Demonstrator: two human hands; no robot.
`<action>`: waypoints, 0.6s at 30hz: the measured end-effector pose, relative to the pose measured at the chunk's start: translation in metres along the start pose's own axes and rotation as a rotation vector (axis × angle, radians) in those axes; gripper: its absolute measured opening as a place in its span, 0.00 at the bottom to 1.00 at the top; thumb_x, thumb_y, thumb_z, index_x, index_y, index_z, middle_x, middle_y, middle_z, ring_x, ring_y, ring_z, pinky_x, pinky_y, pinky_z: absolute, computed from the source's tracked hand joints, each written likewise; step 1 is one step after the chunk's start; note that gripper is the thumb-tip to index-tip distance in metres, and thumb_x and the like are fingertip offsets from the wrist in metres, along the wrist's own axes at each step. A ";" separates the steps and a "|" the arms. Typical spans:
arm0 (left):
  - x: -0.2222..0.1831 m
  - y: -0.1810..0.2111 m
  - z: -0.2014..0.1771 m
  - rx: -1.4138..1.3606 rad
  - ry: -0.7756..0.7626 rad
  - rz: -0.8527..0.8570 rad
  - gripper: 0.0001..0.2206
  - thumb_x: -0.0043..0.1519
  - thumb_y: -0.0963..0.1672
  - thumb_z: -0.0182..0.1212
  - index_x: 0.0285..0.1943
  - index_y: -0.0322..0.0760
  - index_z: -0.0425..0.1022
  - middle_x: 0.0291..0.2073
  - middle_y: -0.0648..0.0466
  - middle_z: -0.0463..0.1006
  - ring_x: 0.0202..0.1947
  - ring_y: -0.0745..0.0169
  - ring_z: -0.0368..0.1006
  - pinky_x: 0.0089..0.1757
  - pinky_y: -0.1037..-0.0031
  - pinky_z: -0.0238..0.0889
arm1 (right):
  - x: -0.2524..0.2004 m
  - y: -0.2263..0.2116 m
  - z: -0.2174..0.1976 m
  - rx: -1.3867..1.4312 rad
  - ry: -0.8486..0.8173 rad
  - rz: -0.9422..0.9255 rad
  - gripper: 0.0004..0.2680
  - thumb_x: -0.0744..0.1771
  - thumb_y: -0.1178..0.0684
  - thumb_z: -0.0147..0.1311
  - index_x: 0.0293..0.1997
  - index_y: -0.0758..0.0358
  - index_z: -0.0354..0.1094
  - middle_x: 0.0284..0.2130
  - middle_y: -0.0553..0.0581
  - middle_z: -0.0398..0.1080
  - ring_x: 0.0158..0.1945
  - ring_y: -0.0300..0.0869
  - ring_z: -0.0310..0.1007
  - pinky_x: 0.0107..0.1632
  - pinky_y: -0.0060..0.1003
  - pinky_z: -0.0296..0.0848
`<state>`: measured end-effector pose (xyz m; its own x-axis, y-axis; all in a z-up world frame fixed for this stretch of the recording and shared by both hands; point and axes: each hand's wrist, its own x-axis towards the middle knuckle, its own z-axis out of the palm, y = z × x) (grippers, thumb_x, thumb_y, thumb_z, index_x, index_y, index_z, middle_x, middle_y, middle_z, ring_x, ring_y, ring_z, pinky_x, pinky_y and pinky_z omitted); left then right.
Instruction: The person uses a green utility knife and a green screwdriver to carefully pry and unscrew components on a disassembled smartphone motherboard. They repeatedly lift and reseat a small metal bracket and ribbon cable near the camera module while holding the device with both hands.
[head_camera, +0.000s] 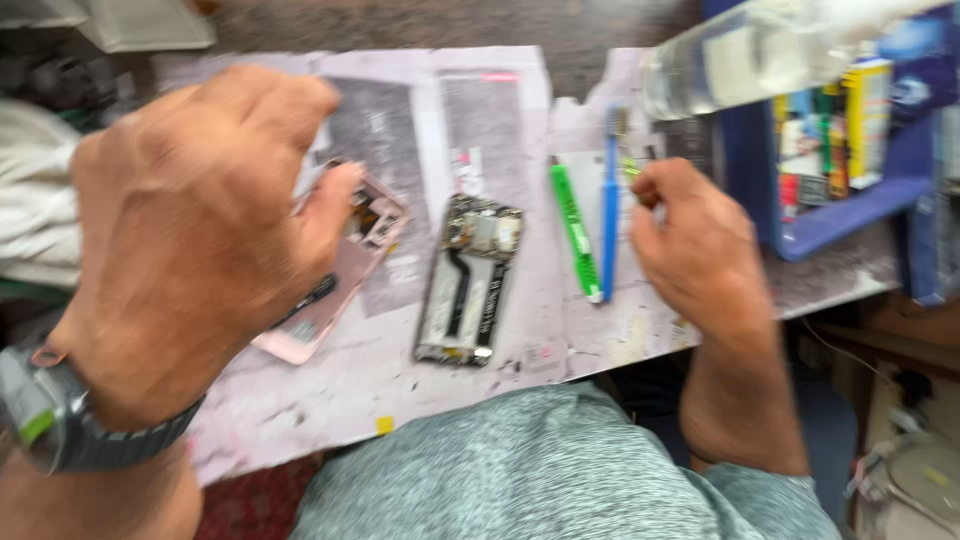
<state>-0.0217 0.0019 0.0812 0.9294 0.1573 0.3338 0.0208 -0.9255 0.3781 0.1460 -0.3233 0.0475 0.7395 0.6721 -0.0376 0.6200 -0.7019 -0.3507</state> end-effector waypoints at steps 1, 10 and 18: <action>0.000 0.001 -0.003 0.005 0.018 0.017 0.16 0.55 0.44 0.75 0.48 0.32 0.79 0.39 0.47 0.81 0.36 0.47 0.77 0.34 0.62 0.69 | -0.005 -0.001 -0.006 0.088 -0.024 -0.009 0.06 0.69 0.61 0.55 0.50 0.64 0.69 0.33 0.59 0.72 0.31 0.47 0.72 0.37 0.43 0.73; -0.030 0.008 -0.019 0.099 -0.118 -0.069 0.16 0.54 0.46 0.75 0.45 0.34 0.76 0.39 0.48 0.73 0.39 0.52 0.73 0.33 0.65 0.67 | 0.015 -0.038 -0.007 1.140 -0.617 -0.027 0.17 0.60 0.68 0.47 0.54 0.74 0.66 0.44 0.66 0.77 0.40 0.44 0.81 0.45 0.37 0.83; -0.076 0.033 -0.002 0.156 -0.201 -0.307 0.27 0.49 0.51 0.76 0.52 0.33 0.72 0.41 0.47 0.69 0.42 0.47 0.67 0.41 0.59 0.62 | 0.027 -0.044 0.016 0.977 -0.372 -0.317 0.06 0.71 0.62 0.56 0.54 0.69 0.70 0.41 0.63 0.79 0.46 0.44 0.83 0.49 0.35 0.85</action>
<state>-0.0923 -0.0402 0.0704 0.9245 0.3785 0.0445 0.3501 -0.8896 0.2932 0.1341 -0.2700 0.0467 0.3555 0.9339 -0.0374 0.1715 -0.1045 -0.9796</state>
